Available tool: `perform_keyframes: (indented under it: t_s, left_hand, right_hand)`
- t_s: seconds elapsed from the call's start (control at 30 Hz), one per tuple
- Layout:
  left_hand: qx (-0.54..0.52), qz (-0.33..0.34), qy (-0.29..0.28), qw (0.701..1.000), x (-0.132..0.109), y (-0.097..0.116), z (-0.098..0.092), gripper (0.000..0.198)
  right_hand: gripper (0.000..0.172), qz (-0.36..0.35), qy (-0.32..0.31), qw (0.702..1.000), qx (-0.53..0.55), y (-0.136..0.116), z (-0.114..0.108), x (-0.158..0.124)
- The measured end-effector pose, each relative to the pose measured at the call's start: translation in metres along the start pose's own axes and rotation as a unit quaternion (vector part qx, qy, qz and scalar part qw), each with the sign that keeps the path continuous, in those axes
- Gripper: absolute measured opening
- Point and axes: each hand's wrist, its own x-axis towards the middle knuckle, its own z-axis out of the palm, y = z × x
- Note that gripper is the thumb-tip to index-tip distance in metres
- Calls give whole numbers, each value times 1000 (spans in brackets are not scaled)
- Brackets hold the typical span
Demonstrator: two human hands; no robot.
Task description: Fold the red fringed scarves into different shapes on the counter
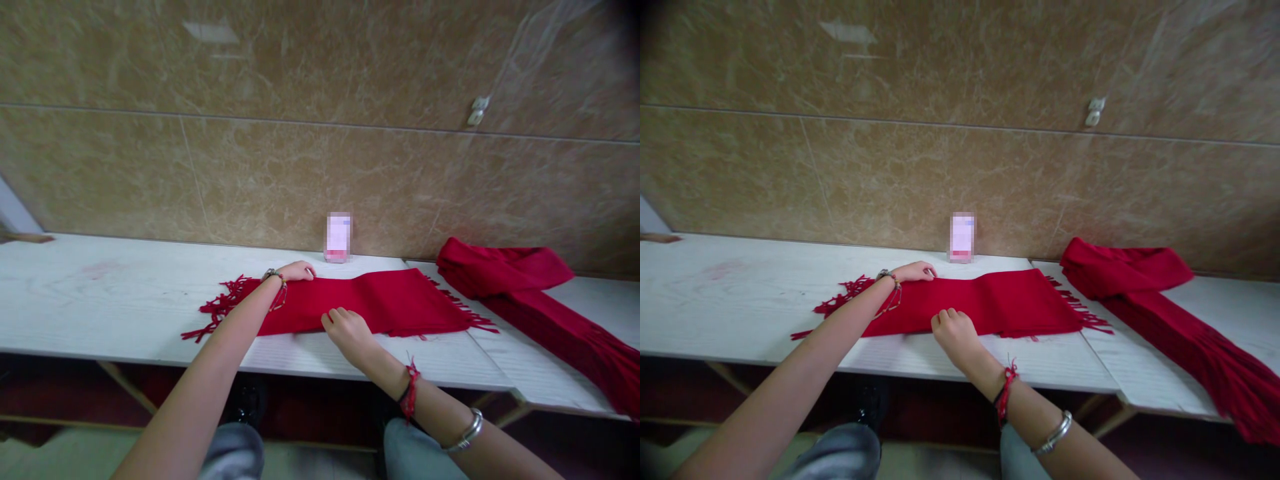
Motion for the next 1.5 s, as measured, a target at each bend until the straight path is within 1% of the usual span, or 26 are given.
perform_keyframes:
  t_s: [0.13,0.27,0.33,0.43,0.53,0.63,0.7,0.8,0.87,0.93,0.97,1.03,1.1,1.17,1.23,1.33,1.4,1.47,1.5]
  left_hand:
    - [-57,4,19,998,-3,8,-7,29]
    - [-111,19,37,993,-2,29,-22,34]
    - [-172,28,41,984,2,46,-31,34]
    - [-271,39,41,961,15,80,-41,33]
    - [-291,60,35,954,36,123,-44,31]
    - [-266,90,26,959,65,167,-36,26]
    - [-213,90,29,972,87,194,-22,25]
    - [-123,73,32,989,120,224,12,27]
    - [-86,67,21,994,141,234,38,27]
    - [-55,60,3,997,156,234,58,26]
    - [-36,56,-7,998,161,231,65,25]
    - [-3,48,-30,998,165,220,70,27]
    - [18,40,-53,998,159,205,66,34]
    - [29,34,-72,996,147,186,56,42]
    - [26,40,-78,996,132,167,45,48]
    - [2,65,-73,995,112,145,34,51]
    - [-21,62,-63,996,102,140,31,51]
    - [-72,52,-53,995,97,142,30,52]
    - [-110,49,-52,991,95,145,29,53]
  right_hand:
    - [29,-10,10,1000,-9,12,-8,-4]
    - [40,24,22,999,-20,34,-30,-13]
    - [44,43,26,998,-29,49,-43,-21]
    - [48,82,33,995,-45,78,-58,-38]
    - [51,135,59,988,-37,113,-63,-60]
    - [53,174,100,979,26,151,-53,-87]
    - [53,190,121,970,89,175,-37,-104]
    - [52,210,139,953,166,205,-1,-128]
    - [50,209,146,948,188,218,26,-140]
    - [49,207,154,950,178,225,50,-148]
    - [49,206,159,952,163,227,58,-150]
    - [51,195,172,957,128,228,69,-153]
    - [54,162,173,966,104,228,70,-152]
    - [51,123,154,977,86,229,66,-151]
    - [45,96,134,984,66,230,60,-149]
    - [41,77,142,987,24,230,53,-145]
    - [41,47,147,988,5,229,48,-142]
    - [40,16,134,991,7,228,44,-139]
    - [39,15,124,992,17,228,42,-138]
